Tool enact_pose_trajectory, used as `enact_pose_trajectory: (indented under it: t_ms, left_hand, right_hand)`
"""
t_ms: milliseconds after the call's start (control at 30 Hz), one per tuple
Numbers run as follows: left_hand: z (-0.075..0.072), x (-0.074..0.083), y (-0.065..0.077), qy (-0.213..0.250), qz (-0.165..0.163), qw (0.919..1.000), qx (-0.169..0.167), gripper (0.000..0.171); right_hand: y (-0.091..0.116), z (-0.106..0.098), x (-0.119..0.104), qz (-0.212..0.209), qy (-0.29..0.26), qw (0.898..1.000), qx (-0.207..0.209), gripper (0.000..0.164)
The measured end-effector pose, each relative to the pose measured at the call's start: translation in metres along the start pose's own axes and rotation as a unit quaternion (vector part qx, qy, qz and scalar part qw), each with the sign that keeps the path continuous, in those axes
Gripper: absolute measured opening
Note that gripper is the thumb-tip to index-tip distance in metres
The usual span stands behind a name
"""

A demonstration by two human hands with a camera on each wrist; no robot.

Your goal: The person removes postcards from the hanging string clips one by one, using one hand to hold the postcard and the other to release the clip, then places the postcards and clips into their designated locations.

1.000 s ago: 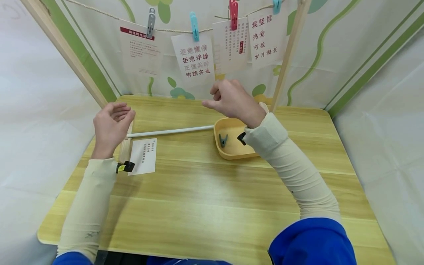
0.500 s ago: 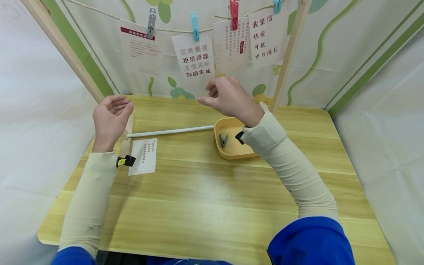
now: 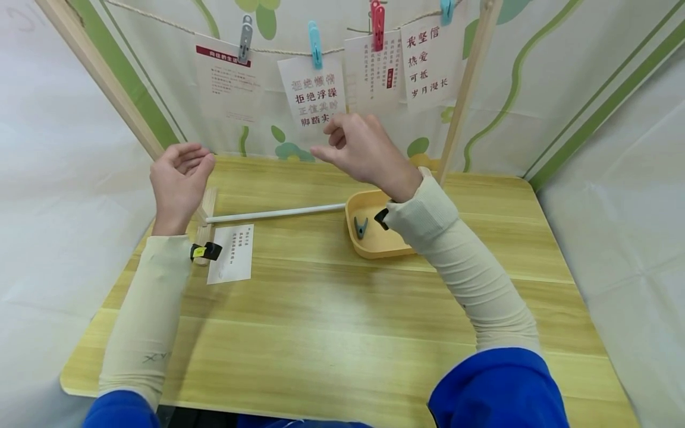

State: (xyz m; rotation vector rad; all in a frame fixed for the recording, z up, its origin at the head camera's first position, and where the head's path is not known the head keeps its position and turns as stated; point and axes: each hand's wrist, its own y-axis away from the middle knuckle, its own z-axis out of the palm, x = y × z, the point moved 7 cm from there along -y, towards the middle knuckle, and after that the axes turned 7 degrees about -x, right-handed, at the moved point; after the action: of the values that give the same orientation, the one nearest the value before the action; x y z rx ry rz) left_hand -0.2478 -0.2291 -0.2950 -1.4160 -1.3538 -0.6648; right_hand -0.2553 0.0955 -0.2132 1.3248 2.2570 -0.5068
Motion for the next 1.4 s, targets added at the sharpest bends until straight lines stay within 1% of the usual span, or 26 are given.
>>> enact_pose_trajectory:
  t_ms: [200, 433, 667, 767, 933, 1067, 1233, 1400]
  left_hand:
    - [0.001, 0.004, -0.006, 0.005, 0.009, 0.9999, 0.006, 0.04]
    - [0.004, 0.005, -0.013, 0.009, -0.001, 0.9999, 0.008, 0.042]
    - [0.004, 0.012, -0.021, 0.024, 0.017, 0.9994, 0.017, 0.04]
    - [0.003, 0.013, -0.025, 0.03, 0.013, 0.9993, 0.016, 0.041]
    - [0.003, 0.015, -0.03, 0.03, 0.006, 0.9995, 0.008, 0.042]
    - [0.002, 0.018, -0.034, 0.031, 0.011, 0.9994, 0.01, 0.042]
    - [0.002, 0.024, -0.04, 0.034, 0.022, 0.9991, 0.011, 0.043]
    - [0.004, 0.025, -0.046, 0.034, 0.012, 0.9993, 0.005, 0.046]
  right_hand:
    - [-0.001, -0.006, -0.01, -0.01, 0.002, 1.0, 0.01, 0.048]
    - [-0.003, -0.011, -0.018, -0.02, -0.002, 0.999, 0.028, 0.044]
    - [-0.006, -0.014, -0.023, -0.028, -0.008, 0.999, 0.041, 0.042]
    - [-0.006, -0.016, -0.024, -0.029, -0.011, 0.999, 0.045, 0.041]
    - [-0.007, -0.013, -0.025, -0.029, -0.018, 0.999, 0.038, 0.04]
    - [-0.008, -0.009, -0.026, -0.034, -0.02, 0.999, 0.033, 0.038]
    - [-0.01, -0.014, -0.029, -0.036, -0.013, 0.998, 0.047, 0.041]
    - [-0.01, -0.016, -0.034, -0.036, -0.01, 0.998, 0.046, 0.041]
